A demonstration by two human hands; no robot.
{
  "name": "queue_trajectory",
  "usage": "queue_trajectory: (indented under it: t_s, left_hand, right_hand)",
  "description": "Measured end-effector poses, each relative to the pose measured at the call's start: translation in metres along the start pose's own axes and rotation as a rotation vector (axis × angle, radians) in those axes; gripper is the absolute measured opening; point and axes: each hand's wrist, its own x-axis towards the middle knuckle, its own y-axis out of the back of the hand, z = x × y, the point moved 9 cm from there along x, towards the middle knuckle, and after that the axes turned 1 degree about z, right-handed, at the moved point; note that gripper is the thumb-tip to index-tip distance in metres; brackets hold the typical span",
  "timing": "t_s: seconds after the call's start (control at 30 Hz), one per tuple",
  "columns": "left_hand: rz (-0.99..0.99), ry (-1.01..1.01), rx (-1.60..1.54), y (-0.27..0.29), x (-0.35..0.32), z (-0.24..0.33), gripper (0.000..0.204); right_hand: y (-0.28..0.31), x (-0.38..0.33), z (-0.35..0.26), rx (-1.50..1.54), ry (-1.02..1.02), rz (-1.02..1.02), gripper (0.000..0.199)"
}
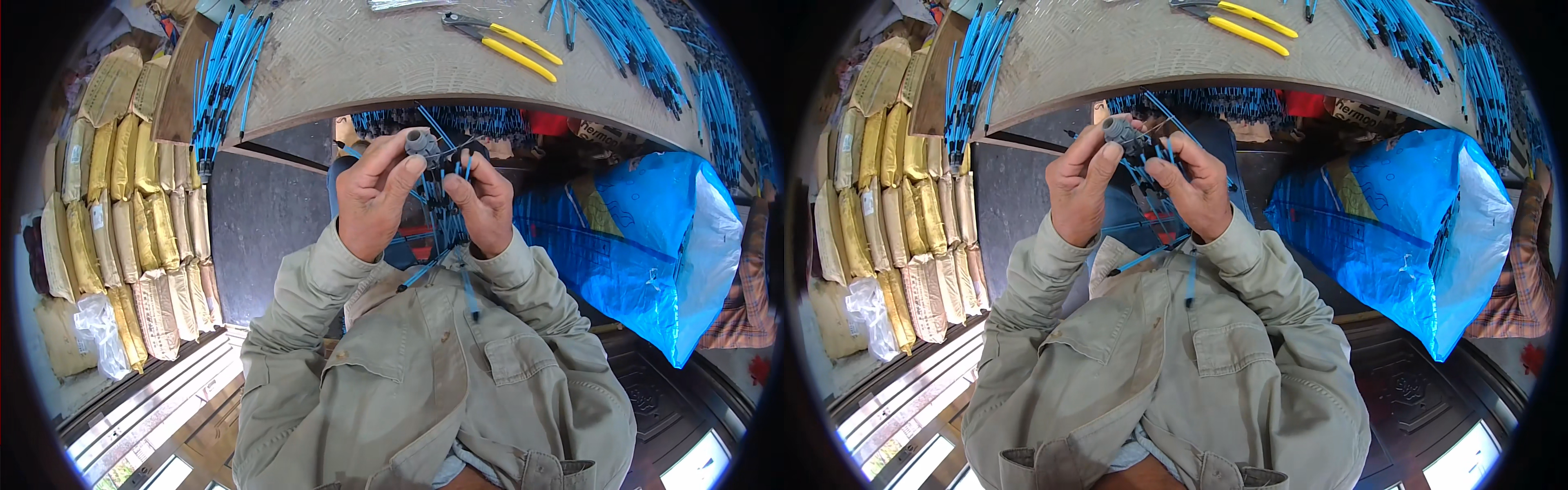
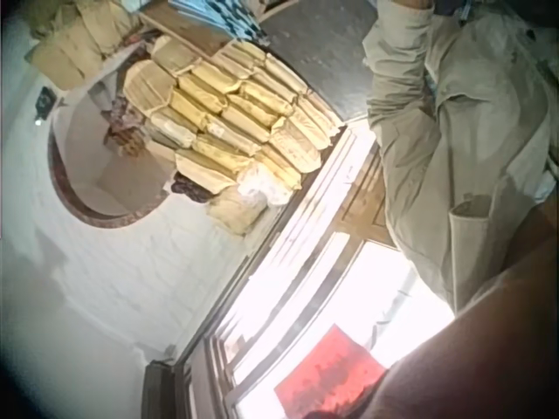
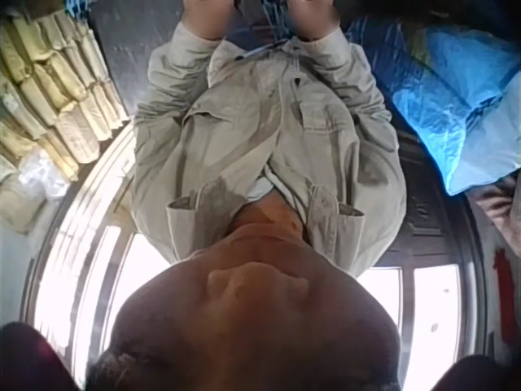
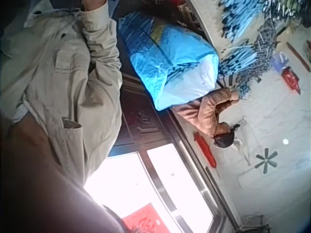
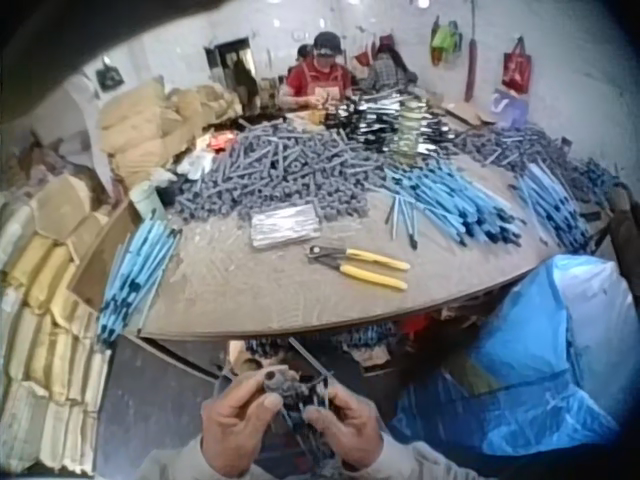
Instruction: The person secures umbrella ribs to a plastic hub using pliers, collects loose umbrella ribs, threads a wire through the ends of the ribs, attaches the wired ribs around another hub, and secures the wire with pliers.
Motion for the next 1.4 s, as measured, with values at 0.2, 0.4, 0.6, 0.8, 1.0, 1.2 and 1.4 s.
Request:
queue_trajectory:
  t_s: [0.2,0.4,0.6,0.8,1.0,1.2,1.4]
  left_hand:
    - [-0.032,-0.028,0.023,-0.004,0.0,0.005,0.03]
    - [-0.08,-0.05,0.102,-0.003,0.002,0.008,0.03]
    - [-0.057,-0.069,0.096,-0.006,0.004,0.015,0.03]
    - [-0.054,-0.071,0.065,-0.007,0.009,0.016,0.029]
    - [-0.044,-0.05,0.08,-0.006,0.005,0.009,0.029]
    - [-0.076,-0.064,0.118,-0.007,0.001,0.014,0.029]
    - [-0.09,-0.058,0.182,-0.005,-0.006,0.016,0.029]
  right_hand:
    - [0.001,0.003,0.0,-0.21,0.044,-0.043,0.019]
    - [-0.003,0.009,-0.011,-0.278,0.103,-0.116,0.018]
    - [0.0,0.011,-0.014,-0.273,0.122,-0.14,0.014]
    - [0.001,0.014,-0.024,-0.435,0.159,-0.082,0.013]
    - [0.005,0.011,-0.011,-0.301,0.043,-0.119,0.012]
    - [0.004,0.007,0.007,-0.031,-0.113,-0.086,0.013]
    - [-0.001,0.003,0.009,-0.011,-0.213,-0.131,0.012]
